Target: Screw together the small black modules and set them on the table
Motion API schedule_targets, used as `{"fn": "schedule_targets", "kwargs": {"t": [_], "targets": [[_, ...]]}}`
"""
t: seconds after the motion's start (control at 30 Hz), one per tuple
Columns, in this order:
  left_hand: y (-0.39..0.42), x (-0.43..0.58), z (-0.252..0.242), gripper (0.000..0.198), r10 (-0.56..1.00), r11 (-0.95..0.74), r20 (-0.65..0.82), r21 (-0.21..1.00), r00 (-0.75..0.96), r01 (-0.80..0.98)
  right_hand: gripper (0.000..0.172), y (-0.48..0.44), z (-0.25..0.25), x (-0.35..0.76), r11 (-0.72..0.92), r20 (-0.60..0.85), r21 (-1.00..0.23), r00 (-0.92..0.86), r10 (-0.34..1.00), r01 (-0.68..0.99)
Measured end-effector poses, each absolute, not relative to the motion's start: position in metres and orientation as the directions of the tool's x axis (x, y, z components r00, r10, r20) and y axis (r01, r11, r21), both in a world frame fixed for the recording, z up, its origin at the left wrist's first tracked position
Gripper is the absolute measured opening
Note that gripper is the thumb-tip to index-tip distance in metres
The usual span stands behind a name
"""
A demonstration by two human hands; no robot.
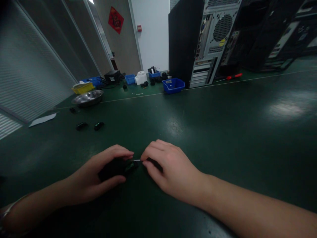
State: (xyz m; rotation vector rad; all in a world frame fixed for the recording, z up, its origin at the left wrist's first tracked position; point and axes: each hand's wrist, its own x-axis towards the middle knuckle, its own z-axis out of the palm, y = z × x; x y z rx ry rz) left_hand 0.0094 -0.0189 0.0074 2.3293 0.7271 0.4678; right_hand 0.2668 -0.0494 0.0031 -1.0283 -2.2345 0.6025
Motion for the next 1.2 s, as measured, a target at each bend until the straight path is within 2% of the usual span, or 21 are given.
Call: {"fn": "schedule_targets", "kwargs": {"t": [0.33, 0.53, 0.67, 0.87, 0.97, 1.03, 1.13, 1.2], "targets": [[-0.020, 0.008, 0.012, 0.055, 0.558, -0.605, 0.068, 0.715, 0.827, 0.349, 0.012, -0.048, 0.003, 0.266, 0.589, 0.344, -0.649, -0.505, 0.792, 0.481], [-0.018, 0.011, 0.010, 0.037, 0.571, -0.633, 0.062, 0.668, 0.819, 0.391, 0.012, -0.048, 0.002, 0.266, 0.594, 0.358, -0.657, -0.501, 0.788, 0.464], [-0.016, 0.011, 0.005, 0.033, 0.660, -0.624, 0.107, 0.629, 0.743, 0.464, 0.011, -0.049, 0.002, 0.266, 0.582, 0.346, -0.673, -0.501, 0.793, 0.457], [-0.020, 0.006, 0.006, 0.025, 0.687, -0.593, 0.104, 0.652, 0.719, 0.472, 0.012, -0.050, 0.003, 0.266, 0.570, 0.339, -0.692, -0.497, 0.799, 0.444], [-0.019, 0.007, 0.005, 0.029, 0.683, -0.632, 0.172, 0.627, 0.710, 0.456, 0.012, -0.049, 0.002, 0.266, 0.559, 0.343, -0.704, -0.480, 0.808, 0.438], [-0.017, 0.009, 0.003, 0.035, 0.621, -0.680, 0.195, 0.615, 0.759, 0.398, 0.013, -0.048, 0.002, 0.266, 0.559, 0.353, -0.712, -0.471, 0.808, 0.426], [-0.016, 0.008, 0.001, 0.052, 0.520, -0.728, 0.145, 0.591, 0.842, 0.348, 0.013, -0.047, 0.003, 0.265, 0.565, 0.365, -0.714, -0.468, 0.805, 0.413], [-0.016, 0.007, 0.000, 0.055, 0.497, -0.737, 0.102, 0.574, 0.862, 0.357, 0.013, -0.048, 0.003, 0.265, 0.564, 0.367, -0.715, -0.465, 0.806, 0.414]]}}
